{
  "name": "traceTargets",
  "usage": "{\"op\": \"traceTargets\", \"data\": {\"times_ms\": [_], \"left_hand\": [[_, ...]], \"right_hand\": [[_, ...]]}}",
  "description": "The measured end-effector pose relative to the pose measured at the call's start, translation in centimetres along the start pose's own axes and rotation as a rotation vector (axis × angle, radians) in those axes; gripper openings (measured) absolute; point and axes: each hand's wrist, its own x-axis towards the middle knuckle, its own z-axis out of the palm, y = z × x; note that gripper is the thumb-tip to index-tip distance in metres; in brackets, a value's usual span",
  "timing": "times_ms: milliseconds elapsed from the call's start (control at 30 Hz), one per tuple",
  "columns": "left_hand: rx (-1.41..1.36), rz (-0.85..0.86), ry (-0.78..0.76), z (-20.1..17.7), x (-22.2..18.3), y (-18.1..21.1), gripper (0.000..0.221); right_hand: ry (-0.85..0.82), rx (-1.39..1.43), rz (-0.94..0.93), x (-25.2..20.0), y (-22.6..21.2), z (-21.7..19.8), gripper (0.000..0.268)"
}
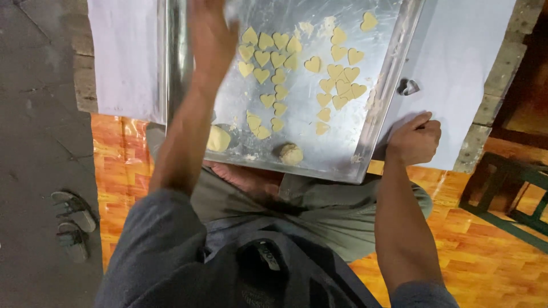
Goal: Removing excess dough scraps from a baking tray containing heart-shaped cookie cutouts by hand.
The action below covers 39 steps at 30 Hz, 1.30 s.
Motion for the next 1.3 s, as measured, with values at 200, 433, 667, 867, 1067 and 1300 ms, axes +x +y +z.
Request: {"op": "traceTargets", "data": {"times_ms": [200, 433, 667, 867, 1067, 1300], "left_hand": [[-0.144, -0.091, -0.281, -4.3, -6.1, 3.4, 0.038], [0.007, 0.051, -0.327, -3.7, -5.6, 1.9, 0.031], [0.277, 0.268, -0.244, -2.9, -6.8, 2.3, 0.017], [-0.046, 0.145, -0.381, -5.3, -5.5, 1.6, 0.034], [0.057, 0.304, -0.429, -4.0, -5.8, 0.0, 0.01], [0.271, 0.521, -0.23, -3.5, -6.2, -0.3, 0.01]], "right_hand": [[-0.053, -0.045, 0.043, 0.0, -0.4, -0.3, 0.041], [-0.006, -0.085, 0.025, 0.1, 0.2, 0.6, 0.042], [-0.019, -0.085, 0.002, 0.0, 0.4, 0.6, 0.041], [-0.04, -0.081, 0.005, 0.1, 0.3, 0.4, 0.042], [-0.025, -0.104, -0.011, 0.0, 0.6, 0.8, 0.041], [-0.052, -0.12, 0.014, 0.1, 0.7, 1.0, 0.044]]}}
